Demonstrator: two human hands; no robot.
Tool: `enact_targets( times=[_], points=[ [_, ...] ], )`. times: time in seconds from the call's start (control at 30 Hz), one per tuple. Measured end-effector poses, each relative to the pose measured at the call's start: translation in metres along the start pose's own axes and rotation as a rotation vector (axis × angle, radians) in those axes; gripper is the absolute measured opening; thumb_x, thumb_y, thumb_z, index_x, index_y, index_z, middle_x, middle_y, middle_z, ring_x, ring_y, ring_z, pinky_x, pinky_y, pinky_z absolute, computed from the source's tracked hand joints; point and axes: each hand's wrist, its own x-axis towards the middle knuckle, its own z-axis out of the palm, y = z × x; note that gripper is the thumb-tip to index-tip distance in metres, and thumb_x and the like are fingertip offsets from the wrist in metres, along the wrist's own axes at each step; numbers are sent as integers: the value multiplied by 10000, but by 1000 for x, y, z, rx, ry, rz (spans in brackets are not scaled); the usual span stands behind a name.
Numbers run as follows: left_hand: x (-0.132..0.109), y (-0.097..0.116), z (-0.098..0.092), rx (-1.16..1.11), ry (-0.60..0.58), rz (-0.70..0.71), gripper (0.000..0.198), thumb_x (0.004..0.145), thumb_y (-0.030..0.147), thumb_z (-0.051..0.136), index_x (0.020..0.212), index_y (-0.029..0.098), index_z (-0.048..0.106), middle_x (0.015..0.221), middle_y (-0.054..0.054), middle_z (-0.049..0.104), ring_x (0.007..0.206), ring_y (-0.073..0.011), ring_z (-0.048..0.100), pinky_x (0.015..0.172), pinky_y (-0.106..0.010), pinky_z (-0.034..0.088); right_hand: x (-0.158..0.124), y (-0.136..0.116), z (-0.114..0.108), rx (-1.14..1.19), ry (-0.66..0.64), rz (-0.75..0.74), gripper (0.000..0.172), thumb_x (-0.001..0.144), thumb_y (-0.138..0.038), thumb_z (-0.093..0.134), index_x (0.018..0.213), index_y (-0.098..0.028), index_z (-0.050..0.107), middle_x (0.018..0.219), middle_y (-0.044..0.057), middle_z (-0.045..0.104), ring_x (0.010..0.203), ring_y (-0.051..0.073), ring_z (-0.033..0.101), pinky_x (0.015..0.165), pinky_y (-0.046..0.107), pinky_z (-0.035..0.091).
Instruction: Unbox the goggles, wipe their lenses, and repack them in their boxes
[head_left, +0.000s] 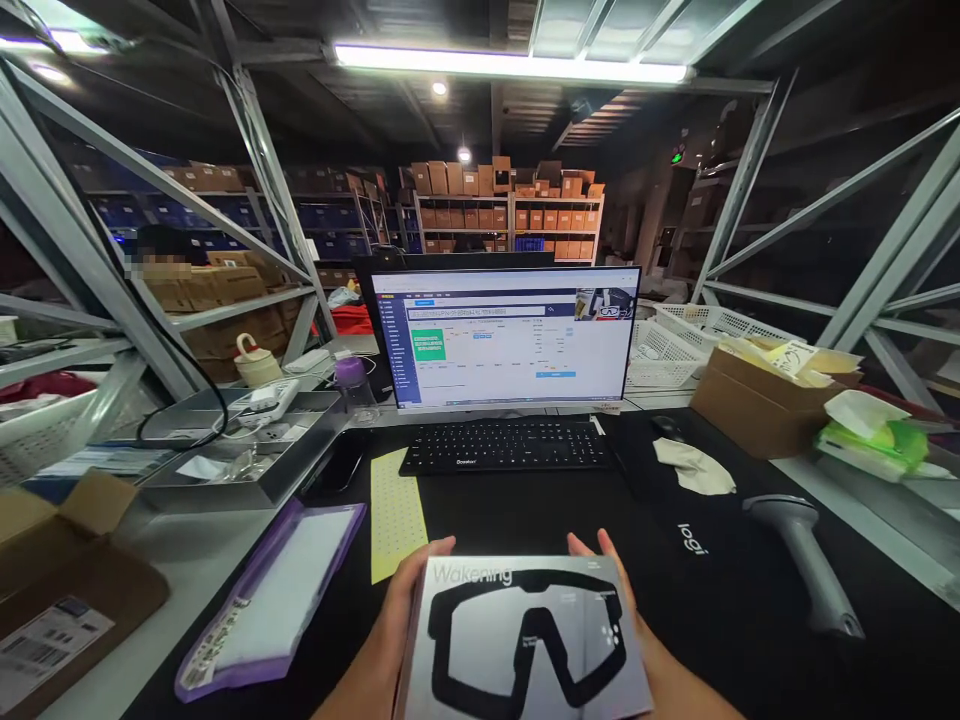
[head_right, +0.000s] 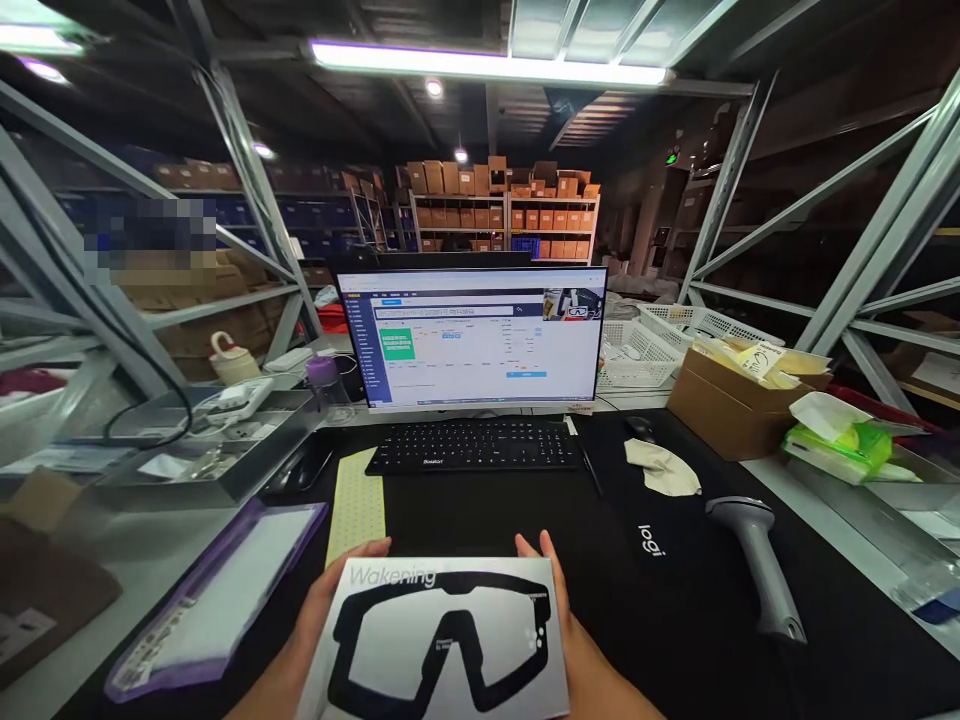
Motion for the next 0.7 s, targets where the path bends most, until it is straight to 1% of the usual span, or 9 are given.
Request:
enact_targets(
  times=[0.07, 0.13, 0.27, 0.37, 0.47, 0.53, 0.6, 0.63, 0.7],
  points=[
    [6, 13, 4, 46, 13, 38, 760, 738, 483, 746, 1438, 349, 483, 1276, -114, 639, 1210, -398, 613, 984, -584, 548, 4, 3, 7, 39, 52, 11, 1361, 461, -611, 901, 1583, -367, 169, 1565, 138, 411, 1417, 401, 411, 1091, 545, 399],
    [9, 27, -2, 97, -2, 135, 797, 739, 395, 738, 1474, 360, 432, 1321, -114, 614, 1235, -395, 596, 988, -575, 553, 11, 7, 10, 108, 103, 26, 1334, 476, -723, 842, 1575, -298, 215, 1499, 177, 488, 1368, 420, 472, 1075, 569, 412],
    [17, 62, -19, 181, -43, 389, 1039, 626, 273, 774, 1539, 368, 289, 1500, -83, 456, 1363, -381, 479, 1092, -531, 490, 32, 17, 13, 254, 147, 94, 904, 665, -771, 705, 1346, -204, 526, 1259, 191, 667, 1204, 392, 622, 1034, 564, 464],
    [33, 86, -18, 313, -53, 503, 987, 653, 218, 745, 1530, 339, 308, 1498, -92, 435, 1366, -337, 479, 1092, -486, 494, 40, 25, -1, 124, 254, 125, 842, 735, -654, 701, 1400, -195, 465, 1429, 197, 525, 1310, 369, 543, 1056, 551, 453],
    [46, 100, -8, 416, -83, 538, 1056, 635, 190, 721, 1557, 311, 221, 1451, -112, 491, 1306, -316, 538, 1028, -451, 548, 23, 33, -50, -365, 454, 121, 747, 796, -547, 644, 1429, -195, 463, 1572, 200, 318, 1423, 382, 393, 1100, 579, 392],
    [50, 104, 0, 474, -127, 552, 1126, 615, 187, 708, 1573, 311, 129, 1428, -116, 522, 1265, -317, 570, 953, -438, 591, 0, 39, -96, -766, 674, 114, 571, 847, -494, 567, 1304, -153, 581, 1518, 230, 379, 1416, 426, 370, 1115, 625, 334],
    [51, 107, 9, 518, -179, 572, 1133, 626, 207, 700, 1574, 328, 93, 1442, -116, 515, 1240, -317, 586, 875, -420, 616, -21, 44, -142, -1055, 812, 202, 524, 839, -468, 549, 1193, -89, 627, 1368, 311, 504, 1336, 501, 428, 1056, 683, 341],
    [51, 108, 15, 536, -200, 591, 1124, 635, 224, 699, 1573, 333, 91, 1458, -116, 500, 1238, -318, 587, 853, -415, 619, -28, 45, -162, -1090, 842, 297, 466, 831, -449, 549, 1104, -87, 651, 1260, 333, 567, 1249, 524, 497, 994, 703, 371],
    [51, 111, 27, 576, -221, 647, 1110, 642, 259, 704, 1572, 327, 101, 1472, -120, 483, 1246, -325, 576, 839, -418, 616, -33, 47, -191, -913, 790, 538, 284, 771, -410, 609, 854, -142, 658, 985, 290, 664, 1029, 510, 620, 860, 684, 444]
  ],
)
